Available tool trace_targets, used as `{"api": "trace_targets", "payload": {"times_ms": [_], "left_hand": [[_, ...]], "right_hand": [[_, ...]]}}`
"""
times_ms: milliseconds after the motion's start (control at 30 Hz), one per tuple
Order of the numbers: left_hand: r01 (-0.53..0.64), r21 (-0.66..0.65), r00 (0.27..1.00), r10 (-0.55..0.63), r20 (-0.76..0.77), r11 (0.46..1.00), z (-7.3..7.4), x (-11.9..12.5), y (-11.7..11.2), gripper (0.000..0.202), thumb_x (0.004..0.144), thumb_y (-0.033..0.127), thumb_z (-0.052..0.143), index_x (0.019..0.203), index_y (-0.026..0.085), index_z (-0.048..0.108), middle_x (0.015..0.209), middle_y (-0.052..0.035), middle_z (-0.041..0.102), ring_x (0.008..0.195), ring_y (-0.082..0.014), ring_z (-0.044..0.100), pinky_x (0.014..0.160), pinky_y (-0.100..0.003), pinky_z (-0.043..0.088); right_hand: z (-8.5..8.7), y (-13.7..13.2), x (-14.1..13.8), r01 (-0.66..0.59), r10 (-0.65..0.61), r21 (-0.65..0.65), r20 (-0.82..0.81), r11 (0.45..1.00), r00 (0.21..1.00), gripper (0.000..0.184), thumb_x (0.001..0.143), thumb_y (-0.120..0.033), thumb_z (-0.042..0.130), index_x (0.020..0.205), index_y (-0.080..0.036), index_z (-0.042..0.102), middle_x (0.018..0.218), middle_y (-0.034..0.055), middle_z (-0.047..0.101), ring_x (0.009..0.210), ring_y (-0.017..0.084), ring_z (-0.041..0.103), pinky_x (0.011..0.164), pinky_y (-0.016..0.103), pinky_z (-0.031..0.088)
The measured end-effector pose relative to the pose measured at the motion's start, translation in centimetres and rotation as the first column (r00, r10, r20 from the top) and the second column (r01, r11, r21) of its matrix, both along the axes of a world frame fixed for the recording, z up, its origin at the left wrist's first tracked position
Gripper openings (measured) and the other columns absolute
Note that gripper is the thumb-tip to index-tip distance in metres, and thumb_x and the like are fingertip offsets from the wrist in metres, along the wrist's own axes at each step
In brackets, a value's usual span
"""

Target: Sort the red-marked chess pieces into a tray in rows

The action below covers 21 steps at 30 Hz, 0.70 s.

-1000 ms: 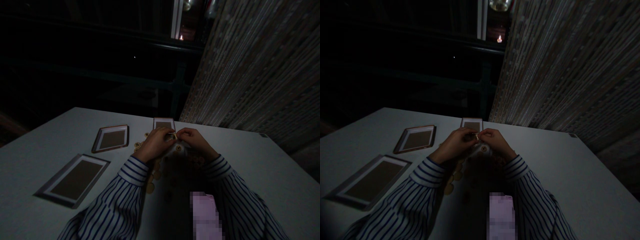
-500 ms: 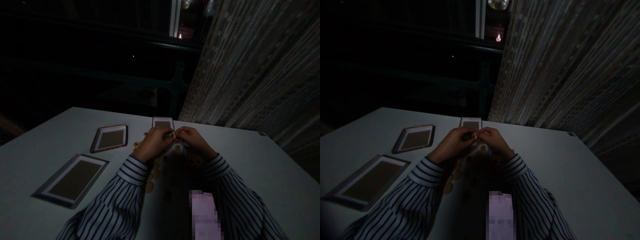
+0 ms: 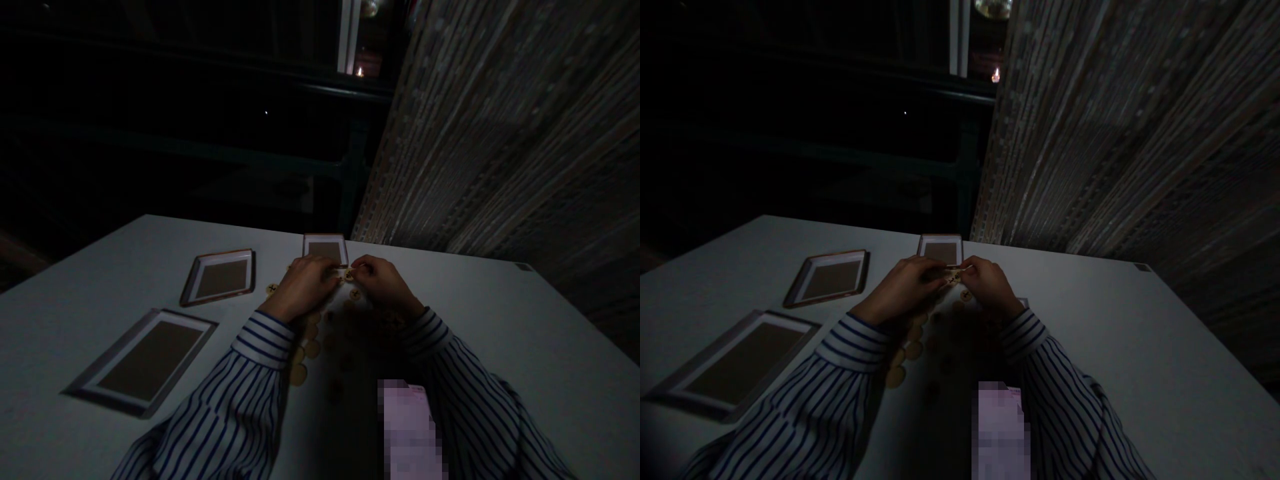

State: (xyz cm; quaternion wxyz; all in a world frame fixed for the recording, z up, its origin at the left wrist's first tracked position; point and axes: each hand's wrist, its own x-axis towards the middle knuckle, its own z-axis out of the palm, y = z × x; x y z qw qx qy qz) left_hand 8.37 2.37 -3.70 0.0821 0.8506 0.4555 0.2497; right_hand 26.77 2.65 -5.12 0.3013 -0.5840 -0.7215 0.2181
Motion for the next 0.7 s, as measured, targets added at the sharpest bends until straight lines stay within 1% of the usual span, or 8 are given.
{"api": "trace_targets", "payload": {"times_ms": [33, 100, 167, 233, 333, 433, 700], "left_hand": [[-0.004, -0.013, 1.000, 0.004, -0.018, 1.000, -0.06, -0.13, 0.02, 0.030, 0.077, 0.030, 0.054, 0.104, 0.021, 0.063, 0.101, -0.0057, 0.067, 0.095, -0.0208, 0.059, 0.085, -0.032, 0.043], [-0.005, -0.042, 0.999, 0.003, -0.051, 0.999, -0.25, -0.33, 0.07, 0.030, 0.077, 0.030, 0.055, 0.104, 0.022, 0.064, 0.101, -0.0056, 0.067, 0.095, -0.0209, 0.059, 0.084, -0.031, 0.043], [-0.010, -0.068, 0.997, 0.005, -0.075, 0.998, -0.49, -0.44, 0.12, 0.030, 0.076, 0.033, 0.056, 0.103, 0.023, 0.064, 0.100, -0.0054, 0.067, 0.094, -0.0213, 0.060, 0.082, -0.031, 0.043], [-0.027, -0.082, 0.994, 0.018, -0.109, 0.996, -0.66, -0.49, 0.16, 0.030, 0.075, 0.036, 0.057, 0.102, 0.024, 0.064, 0.098, -0.0058, 0.068, 0.092, -0.0221, 0.060, 0.079, -0.031, 0.044], [-0.052, -0.101, 0.982, 0.033, -0.186, 0.993, -0.63, -0.49, 0.16, 0.030, 0.076, 0.037, 0.055, 0.101, 0.024, 0.064, 0.097, -0.0064, 0.068, 0.091, -0.0228, 0.061, 0.076, -0.031, 0.043], [-0.052, -0.135, 0.972, 0.019, -0.233, 0.989, -0.36, -0.46, 0.09, 0.031, 0.077, 0.038, 0.052, 0.101, 0.023, 0.064, 0.097, -0.0066, 0.068, 0.091, -0.0224, 0.061, 0.075, -0.030, 0.043], [-0.051, -0.159, 0.976, 0.015, -0.217, 0.986, -0.05, -0.39, -0.17, 0.032, 0.076, 0.038, 0.053, 0.102, 0.022, 0.064, 0.100, -0.0066, 0.067, 0.094, -0.0224, 0.059, 0.080, -0.030, 0.041]], "right_hand": [[0.00, -0.07, 0.11, 0.010, -0.012, 0.022, 0.114, 1.000, 0.993, 0.024, 0.077, -0.027, 0.049, 0.094, -0.019, 0.063, 0.078, 0.0018, 0.068, 0.072, 0.015, 0.061, 0.063, 0.025, 0.042], [0.01, -0.24, 0.22, 0.008, -0.023, 0.050, 0.299, 0.999, 0.954, 0.029, 0.081, -0.026, 0.043, 0.102, -0.022, 0.063, 0.088, 0.0029, 0.069, 0.081, 0.017, 0.061, 0.070, 0.027, 0.041], [0.00, -0.39, 0.22, -0.005, -0.016, 0.050, 0.418, 0.999, 0.908, 0.032, 0.083, -0.026, 0.039, 0.107, -0.024, 0.061, 0.099, 0.0037, 0.068, 0.090, 0.019, 0.061, 0.076, 0.028, 0.040], [-0.10, -0.46, 0.17, -0.019, 0.003, 0.028, 0.489, 0.999, 0.872, 0.034, 0.085, -0.026, 0.037, 0.109, -0.025, 0.061, 0.105, 0.0033, 0.067, 0.095, 0.019, 0.060, 0.080, 0.029, 0.040], [-0.29, -0.44, 0.14, -0.023, 0.027, -0.013, 0.549, 1.000, 0.836, 0.035, 0.086, -0.027, 0.035, 0.110, -0.026, 0.060, 0.108, 0.0020, 0.066, 0.098, 0.019, 0.059, 0.082, 0.030, 0.039], [-0.39, -0.41, 0.19, -0.022, 0.037, -0.032, 0.587, 0.999, 0.809, 0.035, 0.087, -0.029, 0.033, 0.111, -0.027, 0.059, 0.109, 0.0017, 0.065, 0.099, 0.020, 0.059, 0.081, 0.031, 0.039], [-0.32, -0.52, 0.13, -0.014, 0.030, -0.029, 0.644, 0.999, 0.765, 0.036, 0.088, -0.034, 0.032, 0.109, -0.026, 0.060, 0.103, 0.0058, 0.067, 0.097, 0.023, 0.059, 0.079, 0.035, 0.037]]}}
